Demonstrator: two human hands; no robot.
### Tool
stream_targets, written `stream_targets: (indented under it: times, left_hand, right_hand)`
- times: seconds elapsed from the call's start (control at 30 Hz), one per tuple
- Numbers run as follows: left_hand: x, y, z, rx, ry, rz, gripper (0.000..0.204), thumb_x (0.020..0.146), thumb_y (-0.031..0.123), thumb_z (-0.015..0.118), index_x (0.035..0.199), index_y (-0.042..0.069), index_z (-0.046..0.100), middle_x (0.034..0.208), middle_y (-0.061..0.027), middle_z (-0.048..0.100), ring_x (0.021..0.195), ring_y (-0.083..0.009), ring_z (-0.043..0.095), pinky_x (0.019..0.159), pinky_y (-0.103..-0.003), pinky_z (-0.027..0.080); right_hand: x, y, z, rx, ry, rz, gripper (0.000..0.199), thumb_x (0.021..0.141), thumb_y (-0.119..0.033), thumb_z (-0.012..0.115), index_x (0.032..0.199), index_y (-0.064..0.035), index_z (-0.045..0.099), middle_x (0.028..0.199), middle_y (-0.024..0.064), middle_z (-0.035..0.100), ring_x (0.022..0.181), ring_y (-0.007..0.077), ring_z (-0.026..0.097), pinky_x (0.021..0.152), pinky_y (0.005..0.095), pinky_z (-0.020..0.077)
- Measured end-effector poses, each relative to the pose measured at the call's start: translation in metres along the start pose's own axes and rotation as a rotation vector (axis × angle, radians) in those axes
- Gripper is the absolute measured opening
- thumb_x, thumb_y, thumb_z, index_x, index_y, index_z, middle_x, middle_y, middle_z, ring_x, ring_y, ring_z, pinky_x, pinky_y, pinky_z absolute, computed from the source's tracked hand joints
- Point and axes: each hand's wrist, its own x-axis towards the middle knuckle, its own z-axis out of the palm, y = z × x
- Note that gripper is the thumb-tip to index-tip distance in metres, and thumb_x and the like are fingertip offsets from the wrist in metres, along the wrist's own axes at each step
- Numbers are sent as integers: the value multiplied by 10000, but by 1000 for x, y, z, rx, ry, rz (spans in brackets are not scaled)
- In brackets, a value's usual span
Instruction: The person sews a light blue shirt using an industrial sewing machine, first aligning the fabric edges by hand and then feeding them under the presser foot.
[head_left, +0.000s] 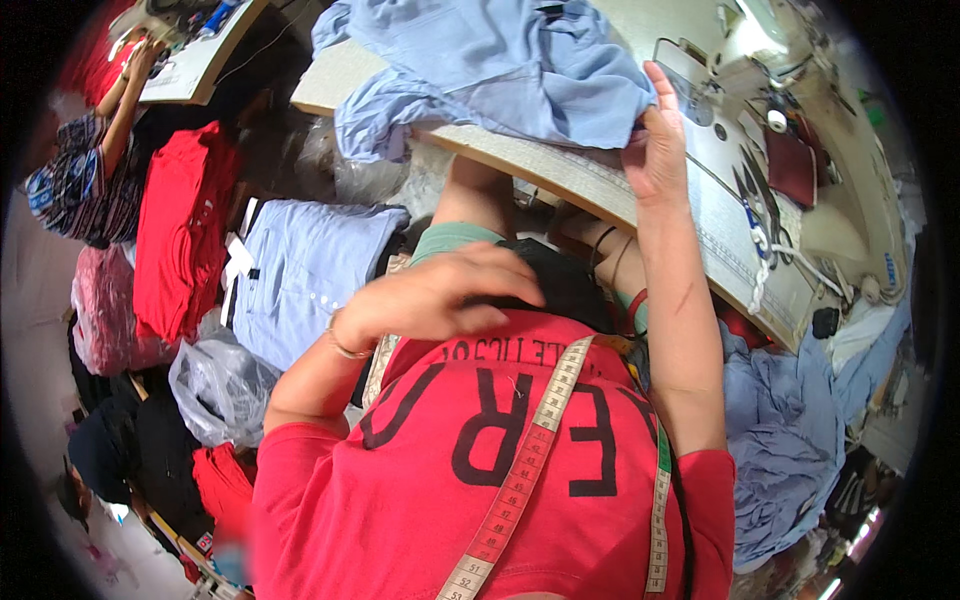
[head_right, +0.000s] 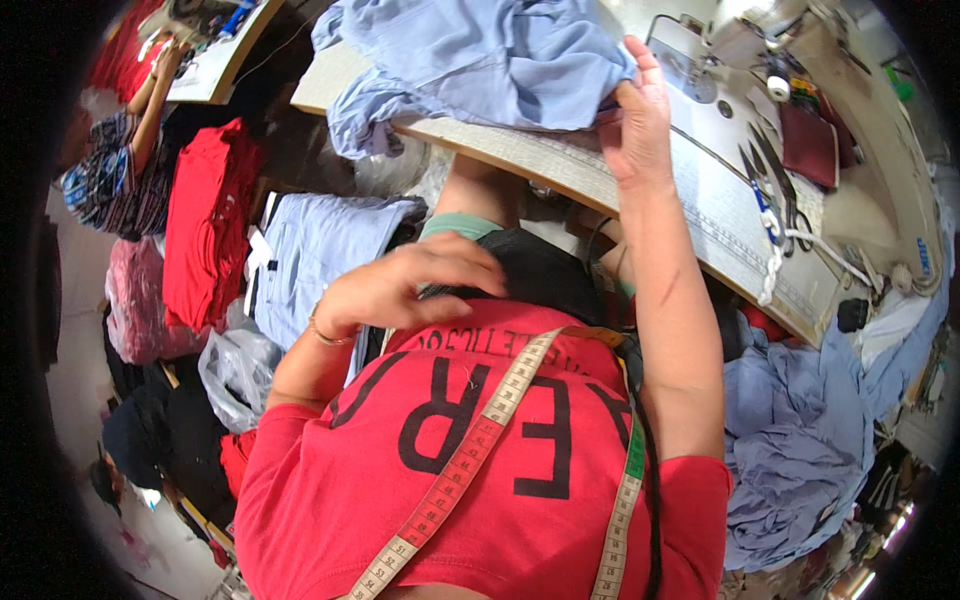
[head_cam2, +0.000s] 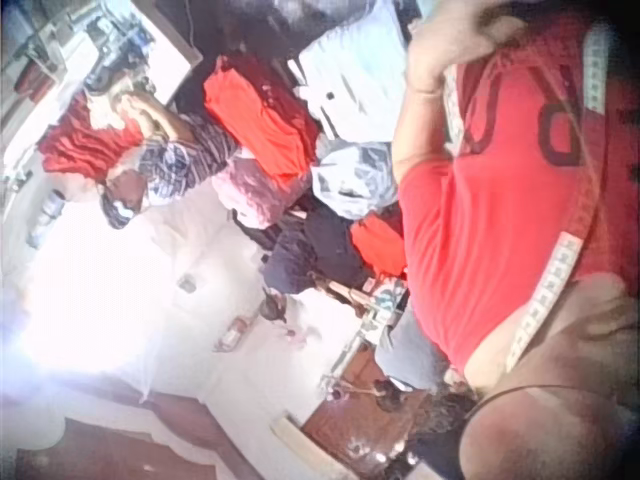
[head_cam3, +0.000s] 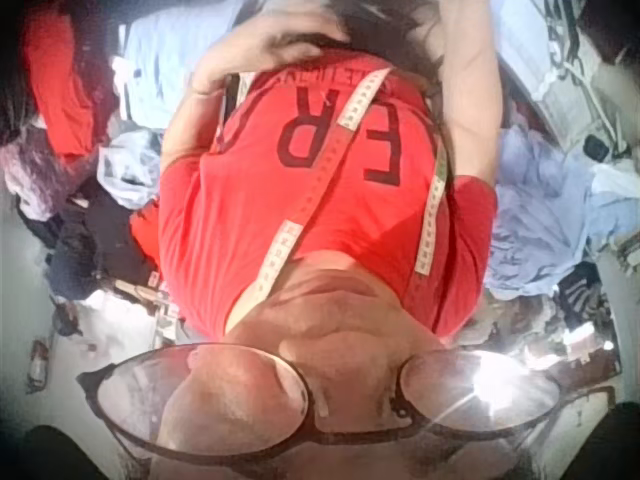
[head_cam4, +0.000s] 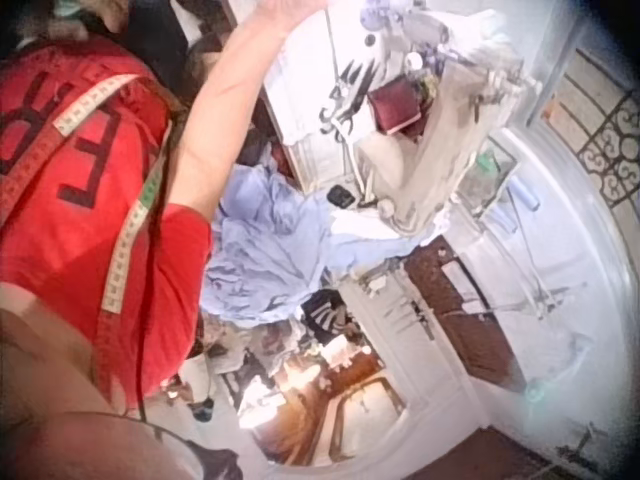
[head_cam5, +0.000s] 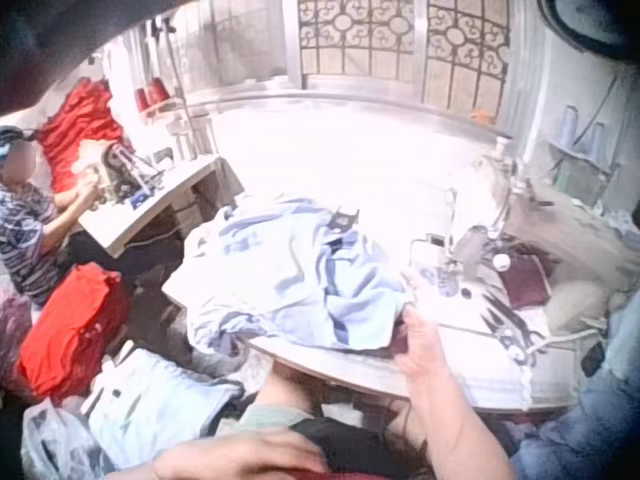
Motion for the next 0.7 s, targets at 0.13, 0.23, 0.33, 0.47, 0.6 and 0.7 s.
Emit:
stream_targets:
  times: [0.13, 0.23, 0.33, 0.47, 0.6, 0.7]
  left_hand:
    - [64, 5, 28, 182, -235, 219, 266, 846, 101, 648, 1106, 48, 649, 1122, -120, 595, 1019, -323, 557, 897, -401, 447]
    - [85, -8, 41, 213, -427, 227, 257, 850, 113, 641, 1100, 53, 639, 1144, -114, 587, 1026, -308, 557, 895, -400, 443]
    - [88, -5, 36, 100, -353, 162, 265, 843, 113, 635, 1102, 61, 634, 1194, -114, 568, 1050, -296, 547, 920, -390, 433]
    - [85, 1, 45, 188, -386, 169, 315, 859, 121, 618, 1166, 51, 611, 1300, -130, 521, 1140, -312, 523, 977, -426, 406]
    - [90, -5, 51, 22, -320, 144, 324, 865, 100, 594, 1182, 32, 587, 1146, -130, 614, 1057, -328, 587, 904, -398, 464]
    - [82, 26, 6, -658, -176, -241, 331, 993, 225, 497, 1173, -40, 580, 1108, -171, 646, 1026, -284, 635, 851, -380, 518]
  right_hand:
    - [1, -1, 0, -12, -14, -6, 557, 842, 94, 495, 1366, -46, 366, 1159, 90, 579, 981, 166, 614, 832, 290, 523]
    - [4, 3, 1, 5, -16, -14, 563, 834, 101, 499, 1362, -39, 366, 1139, 98, 588, 978, 169, 613, 871, 294, 502]
    - [1, 3, -5, -41, -40, -21, 545, 877, 36, 510, 1390, -43, 343, 1175, 87, 561, 992, 143, 609, 846, 270, 522]
    - [-1, 2, 2, -32, -32, 8, 550, 874, 44, 498, 1395, -41, 343, 1165, 80, 565, 978, 142, 613, 831, 274, 526]
    - [0, 1, 3, -29, -29, 5, 564, 858, 67, 464, 1397, -43, 340, 1138, 82, 576, 955, 141, 617, 809, 280, 531]
    - [-1, 2, 1, -8, -4, 9, 565, 854, 66, 441, 1400, -49, 346, 1118, 78, 580, 926, 141, 620, 787, 278, 528]
